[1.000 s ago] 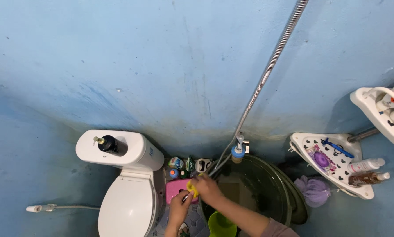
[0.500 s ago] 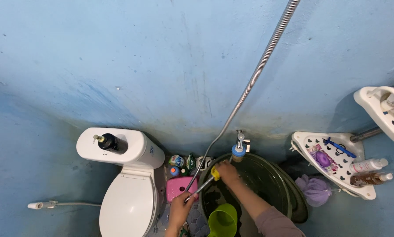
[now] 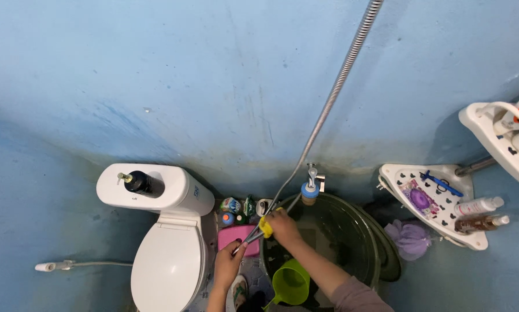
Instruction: Cleaning a shower head and hose with a sponge.
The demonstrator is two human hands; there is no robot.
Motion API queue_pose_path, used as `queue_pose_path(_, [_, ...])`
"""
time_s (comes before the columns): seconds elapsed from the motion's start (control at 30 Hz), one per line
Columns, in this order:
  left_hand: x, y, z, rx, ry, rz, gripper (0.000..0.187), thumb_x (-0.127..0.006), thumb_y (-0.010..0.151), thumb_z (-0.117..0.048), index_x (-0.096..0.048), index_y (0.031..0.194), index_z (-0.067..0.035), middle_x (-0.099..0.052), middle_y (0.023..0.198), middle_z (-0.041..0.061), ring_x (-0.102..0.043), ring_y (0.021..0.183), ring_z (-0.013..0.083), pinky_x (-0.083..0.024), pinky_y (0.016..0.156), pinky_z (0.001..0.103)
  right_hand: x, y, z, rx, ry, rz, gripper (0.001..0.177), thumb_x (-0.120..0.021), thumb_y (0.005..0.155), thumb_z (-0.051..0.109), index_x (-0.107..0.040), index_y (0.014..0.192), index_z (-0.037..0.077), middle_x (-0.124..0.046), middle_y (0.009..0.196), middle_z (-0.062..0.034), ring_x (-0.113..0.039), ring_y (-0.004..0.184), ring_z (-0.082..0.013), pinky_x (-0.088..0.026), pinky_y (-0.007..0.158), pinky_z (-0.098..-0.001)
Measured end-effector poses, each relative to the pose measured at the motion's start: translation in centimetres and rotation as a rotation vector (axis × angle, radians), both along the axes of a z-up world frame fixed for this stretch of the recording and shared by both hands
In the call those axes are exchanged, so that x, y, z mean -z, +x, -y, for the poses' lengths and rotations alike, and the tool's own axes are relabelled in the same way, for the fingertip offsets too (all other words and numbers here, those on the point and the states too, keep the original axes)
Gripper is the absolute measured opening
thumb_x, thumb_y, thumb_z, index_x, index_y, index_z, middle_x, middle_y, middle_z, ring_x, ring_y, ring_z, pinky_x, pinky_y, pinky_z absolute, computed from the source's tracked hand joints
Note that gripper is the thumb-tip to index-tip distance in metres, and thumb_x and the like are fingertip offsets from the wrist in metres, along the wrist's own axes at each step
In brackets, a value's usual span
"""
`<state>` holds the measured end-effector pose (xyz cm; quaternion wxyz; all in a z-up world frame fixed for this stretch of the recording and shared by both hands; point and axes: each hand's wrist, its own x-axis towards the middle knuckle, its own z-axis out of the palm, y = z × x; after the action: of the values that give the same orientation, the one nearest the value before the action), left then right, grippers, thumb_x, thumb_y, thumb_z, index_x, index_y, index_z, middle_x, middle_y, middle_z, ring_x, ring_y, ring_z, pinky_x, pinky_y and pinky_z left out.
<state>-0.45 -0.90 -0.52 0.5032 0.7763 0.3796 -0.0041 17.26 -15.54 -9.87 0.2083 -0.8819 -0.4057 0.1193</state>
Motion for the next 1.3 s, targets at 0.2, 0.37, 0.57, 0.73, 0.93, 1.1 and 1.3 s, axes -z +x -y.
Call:
queue_pose_path(0.2, [0.6, 0.8, -2.2, 0.063, 0.005, -0.048, 0.033, -0.072, 0.09, -0.037, -0.074, 0.089, -0.004, -0.057, 0.059, 0.012, -0.051, 0.054, 0.019, -0.042, 0.056, 0.036, -2.5, -3.0, -1.7, -0.019, 0.112, -0.104, 0.044, -0.072, 0.073, -0.001, -0.068, 0.114, 0.014, -0.066, 0.116, -0.0108, -0.057, 0.121, -0.0363, -0.052, 0.095, -0.0456])
queue_pose_path(0.37, [3.1, 1.1, -5.8, 0.156, 0.028, -0.053, 0.036, -0.072, 0.093, -0.038, -0.075, 0.09, -0.002, -0.059, 0.063, 0.019, -0.051, 0.059, 0.0271, -0.043, 0.059, 0.042, -3.7, -2.2, -1.7, 0.077, 0.309, -0.33, 0.055, -0.085, 0.07, 0.003, -0.067, 0.121, 0.013, -0.065, 0.126, -0.0119, -0.055, 0.125, -0.0348, -0.045, 0.104, -0.0427])
queue_pose_path(0.57, [7.0, 3.1, -10.2, 0.286, 0.158, -0.059, 0.036, -0.069, 0.091, -0.042, -0.078, 0.1, -0.008, -0.074, 0.084, 0.02, -0.072, 0.08, 0.0366, -0.053, 0.073, 0.042, -1.3, -1.8, 0.1, 0.402, 0.512, -0.48, 0.057, -0.083, 0.073, 0.002, -0.067, 0.127, 0.009, -0.074, 0.121, -0.0125, -0.072, 0.113, -0.0271, -0.055, 0.096, -0.0357])
queue_pose_path(0.73, [9.1, 5.0, -13.0, 0.377, 0.145, -0.066, 0.037, -0.069, 0.09, -0.042, -0.076, 0.104, -0.008, -0.075, 0.094, 0.019, -0.073, 0.088, 0.0366, -0.055, 0.079, 0.042, -0.3, -2.4, 1.6, 0.653, 0.542, -0.482, 0.06, -0.08, 0.073, 0.0, -0.065, 0.13, 0.009, -0.074, 0.12, -0.0124, -0.073, 0.109, -0.0252, -0.056, 0.092, -0.0342])
queue_pose_path(0.93, [18.0, 7.0, -16.1, 0.578, 0.267, -0.149, 0.032, -0.063, 0.093, -0.032, -0.069, 0.121, -0.016, -0.075, 0.099, 0.019, -0.071, 0.096, 0.0402, -0.054, 0.086, 0.049, 0.8, -4.1, 3.0, 0.875, 0.576, -0.514, 0.06, -0.079, 0.076, 0.002, -0.063, 0.134, 0.008, -0.075, 0.117, -0.0125, -0.073, 0.107, -0.0236, -0.056, 0.091, -0.0347])
queue_pose_path(1.1, [20.2, 9.1, -15.6, 0.71, 0.36, -0.076, 0.037, -0.052, 0.097, -0.018, -0.055, 0.133, -0.023, -0.071, 0.114, 0.018, -0.066, 0.104, 0.041, -0.05, 0.085, 0.055, 1.1, -5.6, 4.3, 0.961, 0.622, -0.555, 0.058, -0.078, 0.079, 0.003, -0.062, 0.135, 0.007, -0.074, 0.118, -0.0111, -0.072, 0.107, -0.0216, -0.056, 0.091, -0.0339])
queue_pose_path(1.3, [23.8, 11.5, -13.5, 0.919, 0.453, -0.241, 0.056, -0.049, 0.092, 0.003, -0.059, 0.133, -0.033, -0.067, 0.124, 0.014, -0.064, 0.116, 0.0347, -0.04, 0.099, 0.064, 1.0, -7.0, 5.2, 1.001, 0.579, -0.427, 0.056, -0.079, 0.077, 0.001, -0.064, 0.131, 0.008, -0.076, 0.116, -0.0104, -0.073, 0.105, -0.0197, -0.056, 0.089, -0.032])
